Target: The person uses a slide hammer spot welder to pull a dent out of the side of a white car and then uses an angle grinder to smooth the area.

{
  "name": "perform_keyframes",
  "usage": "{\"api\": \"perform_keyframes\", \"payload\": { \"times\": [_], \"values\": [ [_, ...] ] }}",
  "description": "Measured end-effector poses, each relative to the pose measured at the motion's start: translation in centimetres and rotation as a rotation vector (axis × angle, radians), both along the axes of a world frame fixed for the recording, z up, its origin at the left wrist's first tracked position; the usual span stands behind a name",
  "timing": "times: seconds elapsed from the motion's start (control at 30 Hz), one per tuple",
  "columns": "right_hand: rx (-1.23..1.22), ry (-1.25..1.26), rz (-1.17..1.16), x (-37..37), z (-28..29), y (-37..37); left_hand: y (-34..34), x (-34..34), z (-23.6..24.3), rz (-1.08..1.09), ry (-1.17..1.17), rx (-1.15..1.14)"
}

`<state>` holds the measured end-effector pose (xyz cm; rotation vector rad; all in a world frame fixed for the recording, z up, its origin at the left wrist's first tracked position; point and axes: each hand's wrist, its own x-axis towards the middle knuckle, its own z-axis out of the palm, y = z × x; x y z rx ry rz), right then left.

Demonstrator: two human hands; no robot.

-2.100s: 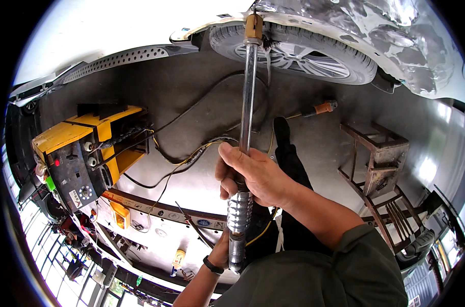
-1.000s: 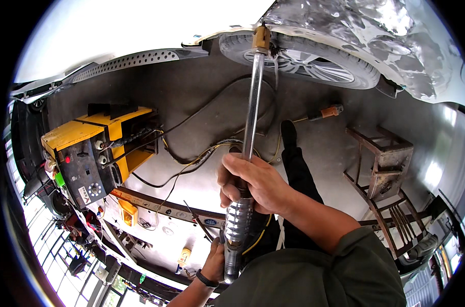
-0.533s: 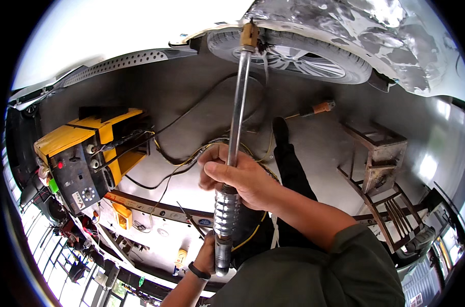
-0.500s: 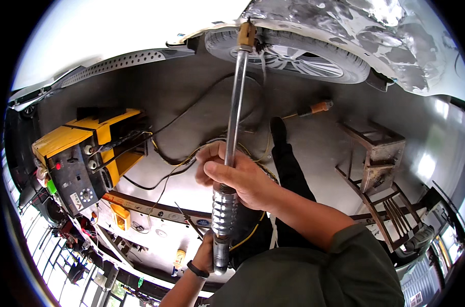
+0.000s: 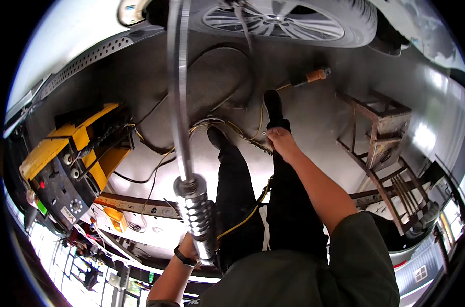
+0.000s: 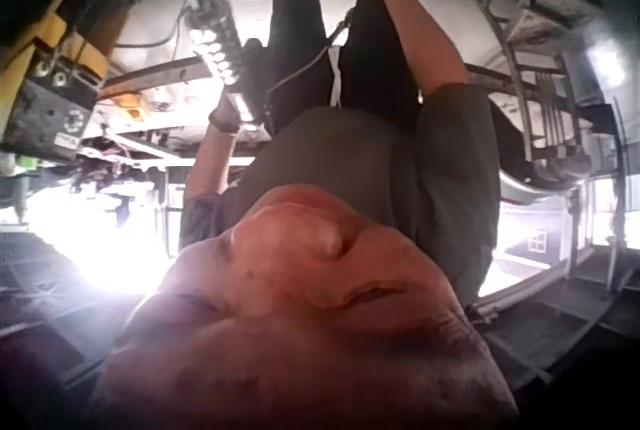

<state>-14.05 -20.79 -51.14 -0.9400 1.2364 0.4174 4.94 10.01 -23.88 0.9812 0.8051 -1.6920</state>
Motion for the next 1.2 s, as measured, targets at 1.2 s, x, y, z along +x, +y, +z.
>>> {"api": "perform_keyframes", "payload": {
  "times": [1.2],
  "values": [
    [-0.612,-0.367,1.668,5.4,-32.5,2.3,-1.6,0.9,-9.3,-0.474,-0.159,0.254]
  ]
}}
